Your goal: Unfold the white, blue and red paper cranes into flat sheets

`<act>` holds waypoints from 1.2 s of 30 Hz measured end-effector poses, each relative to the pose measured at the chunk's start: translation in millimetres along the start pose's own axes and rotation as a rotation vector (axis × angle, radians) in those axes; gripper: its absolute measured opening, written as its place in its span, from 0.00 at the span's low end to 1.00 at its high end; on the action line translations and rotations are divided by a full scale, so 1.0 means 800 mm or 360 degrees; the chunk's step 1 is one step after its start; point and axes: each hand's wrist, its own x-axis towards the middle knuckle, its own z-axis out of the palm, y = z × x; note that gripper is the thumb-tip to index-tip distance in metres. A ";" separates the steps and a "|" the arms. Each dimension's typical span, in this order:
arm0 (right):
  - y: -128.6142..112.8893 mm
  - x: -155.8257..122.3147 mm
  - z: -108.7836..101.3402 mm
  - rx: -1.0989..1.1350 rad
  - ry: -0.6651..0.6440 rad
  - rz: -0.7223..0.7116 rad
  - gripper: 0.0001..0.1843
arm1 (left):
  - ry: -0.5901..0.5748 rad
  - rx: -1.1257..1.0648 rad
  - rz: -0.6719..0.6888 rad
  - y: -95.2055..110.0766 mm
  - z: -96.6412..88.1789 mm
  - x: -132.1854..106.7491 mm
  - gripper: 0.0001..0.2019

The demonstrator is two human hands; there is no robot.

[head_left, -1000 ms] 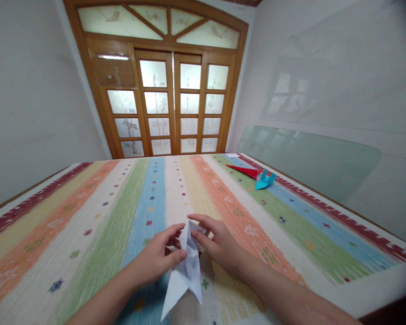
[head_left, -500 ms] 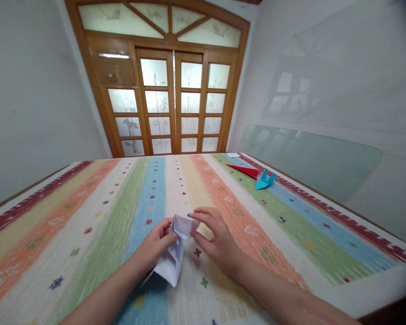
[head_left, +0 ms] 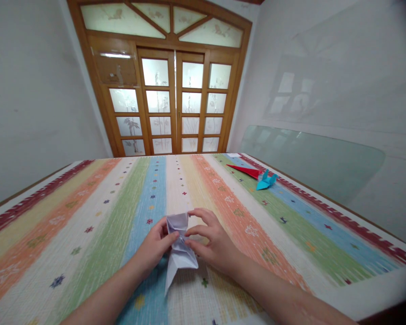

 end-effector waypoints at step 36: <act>0.000 -0.001 -0.003 0.0368 -0.0222 0.0335 0.03 | -0.0084 -0.0382 -0.0177 0.001 -0.014 0.004 0.22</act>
